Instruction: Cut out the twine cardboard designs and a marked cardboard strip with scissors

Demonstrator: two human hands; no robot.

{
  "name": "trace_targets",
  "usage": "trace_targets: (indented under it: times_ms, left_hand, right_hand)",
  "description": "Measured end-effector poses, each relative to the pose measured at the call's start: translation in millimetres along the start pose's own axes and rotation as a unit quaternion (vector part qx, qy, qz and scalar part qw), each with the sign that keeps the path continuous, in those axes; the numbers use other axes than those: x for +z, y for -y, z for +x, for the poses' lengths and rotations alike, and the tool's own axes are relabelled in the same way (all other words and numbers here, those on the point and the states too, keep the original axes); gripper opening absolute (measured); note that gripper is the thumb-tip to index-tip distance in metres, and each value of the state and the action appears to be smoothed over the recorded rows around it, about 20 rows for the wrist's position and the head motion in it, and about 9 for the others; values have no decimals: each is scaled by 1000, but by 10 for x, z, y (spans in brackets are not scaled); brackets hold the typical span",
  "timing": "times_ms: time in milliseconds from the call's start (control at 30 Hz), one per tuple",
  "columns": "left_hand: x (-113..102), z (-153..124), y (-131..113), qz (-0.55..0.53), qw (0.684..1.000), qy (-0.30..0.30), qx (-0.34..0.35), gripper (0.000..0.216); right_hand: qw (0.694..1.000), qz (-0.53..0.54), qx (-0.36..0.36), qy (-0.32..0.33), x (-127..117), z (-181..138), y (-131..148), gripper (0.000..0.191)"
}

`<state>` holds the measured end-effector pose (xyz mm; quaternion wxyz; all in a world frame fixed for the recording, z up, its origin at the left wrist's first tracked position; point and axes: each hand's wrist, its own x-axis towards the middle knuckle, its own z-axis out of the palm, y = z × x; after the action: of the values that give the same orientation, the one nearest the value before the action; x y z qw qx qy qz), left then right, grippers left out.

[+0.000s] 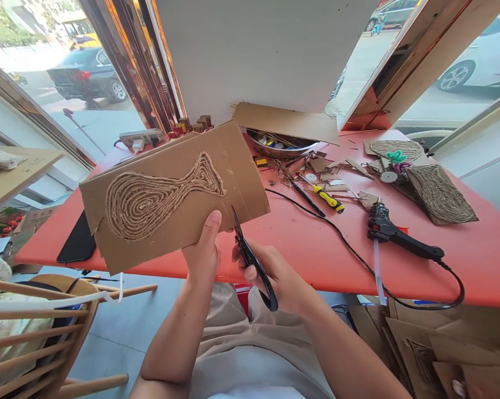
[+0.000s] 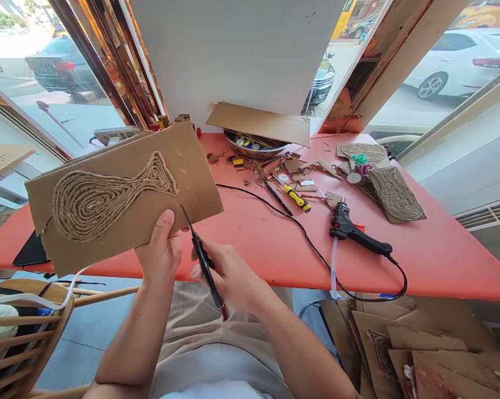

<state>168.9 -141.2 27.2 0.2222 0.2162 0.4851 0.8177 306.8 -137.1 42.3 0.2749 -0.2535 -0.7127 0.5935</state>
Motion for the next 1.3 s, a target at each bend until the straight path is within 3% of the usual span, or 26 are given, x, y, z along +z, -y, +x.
trace_targets:
  times_ms: [200, 600, 833, 1300]
  left_hand:
    - [-1, 0, 12, 3, 1000, 14, -17, 68]
    - [-10, 8, 0, 21, 999, 28, 39, 62]
    - [25, -31, -60, 14, 998, 48, 29, 41]
    - [13, -46, -36, -45, 995, 84, 1, 49]
  right_hand:
    - [999, 26, 18, -24, 38, 20, -23, 67]
    - [996, -11, 20, -87, 115, -3, -34, 60]
    - [995, 41, 30, -88, 154, -31, -3, 67]
    - [993, 30, 30, -112, 184, -6, -74, 69]
